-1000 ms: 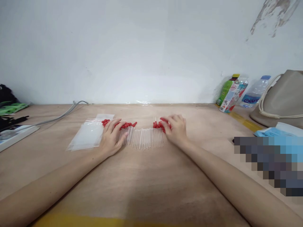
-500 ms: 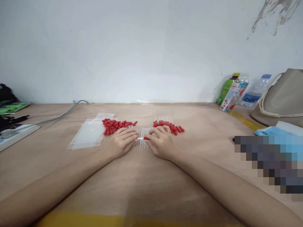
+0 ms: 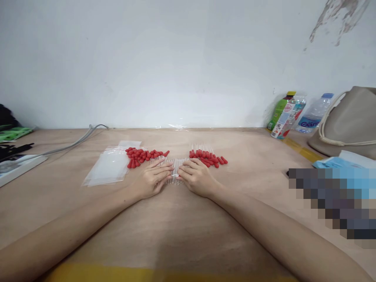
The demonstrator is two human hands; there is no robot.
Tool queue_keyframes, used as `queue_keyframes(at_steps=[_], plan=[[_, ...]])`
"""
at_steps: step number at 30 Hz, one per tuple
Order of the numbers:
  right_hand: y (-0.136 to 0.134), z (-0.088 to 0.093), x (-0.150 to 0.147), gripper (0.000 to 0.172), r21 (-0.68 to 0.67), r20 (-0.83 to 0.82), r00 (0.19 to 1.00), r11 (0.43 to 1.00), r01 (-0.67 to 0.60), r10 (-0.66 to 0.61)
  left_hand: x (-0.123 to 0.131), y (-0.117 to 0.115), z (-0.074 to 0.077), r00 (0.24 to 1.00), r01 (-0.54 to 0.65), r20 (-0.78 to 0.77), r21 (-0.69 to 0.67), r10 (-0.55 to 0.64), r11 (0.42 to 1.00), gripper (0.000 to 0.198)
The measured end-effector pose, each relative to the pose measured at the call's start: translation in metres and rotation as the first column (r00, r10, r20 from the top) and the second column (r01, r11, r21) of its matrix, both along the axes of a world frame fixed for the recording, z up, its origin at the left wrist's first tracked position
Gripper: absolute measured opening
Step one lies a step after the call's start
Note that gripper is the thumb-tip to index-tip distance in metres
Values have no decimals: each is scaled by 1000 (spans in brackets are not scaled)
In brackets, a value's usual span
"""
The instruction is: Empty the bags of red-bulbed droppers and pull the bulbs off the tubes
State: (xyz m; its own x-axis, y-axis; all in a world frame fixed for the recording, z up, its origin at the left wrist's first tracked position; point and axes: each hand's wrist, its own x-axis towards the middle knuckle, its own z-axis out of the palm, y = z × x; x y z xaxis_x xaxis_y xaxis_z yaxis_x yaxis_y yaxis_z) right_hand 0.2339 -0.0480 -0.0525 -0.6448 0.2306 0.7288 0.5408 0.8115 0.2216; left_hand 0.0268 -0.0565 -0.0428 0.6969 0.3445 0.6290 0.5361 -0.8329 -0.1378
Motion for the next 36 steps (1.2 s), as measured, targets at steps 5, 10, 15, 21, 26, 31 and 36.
queue_keyframes(at_steps=[5,10,15,21,26,31,36], plan=[[2,-1,13,17,76,-16,999,997,-33,34,-14,1,-1,999,7,46,-70,-3,998,19],[7,3,42,13,16,-209,969,990,141,-135,-41,8,1,974,-124,177,-106,142,987,18],[23,6,65,21,-239,-399,850,934,266,-344,-43,15,0,918,-254,279,-136,283,957,24],[50,1,102,31,-593,-554,544,757,274,-630,-47,18,0,885,-354,273,-128,376,927,29],[58,-4,120,26,-738,-431,488,608,293,-759,-48,14,1,891,-337,279,-127,359,933,17],[57,-6,114,23,-792,-369,520,553,259,-771,-46,13,-3,909,-324,246,-93,336,942,16],[56,-8,111,25,-764,-401,536,594,252,-743,-45,13,-8,912,-354,200,-62,359,933,18]])
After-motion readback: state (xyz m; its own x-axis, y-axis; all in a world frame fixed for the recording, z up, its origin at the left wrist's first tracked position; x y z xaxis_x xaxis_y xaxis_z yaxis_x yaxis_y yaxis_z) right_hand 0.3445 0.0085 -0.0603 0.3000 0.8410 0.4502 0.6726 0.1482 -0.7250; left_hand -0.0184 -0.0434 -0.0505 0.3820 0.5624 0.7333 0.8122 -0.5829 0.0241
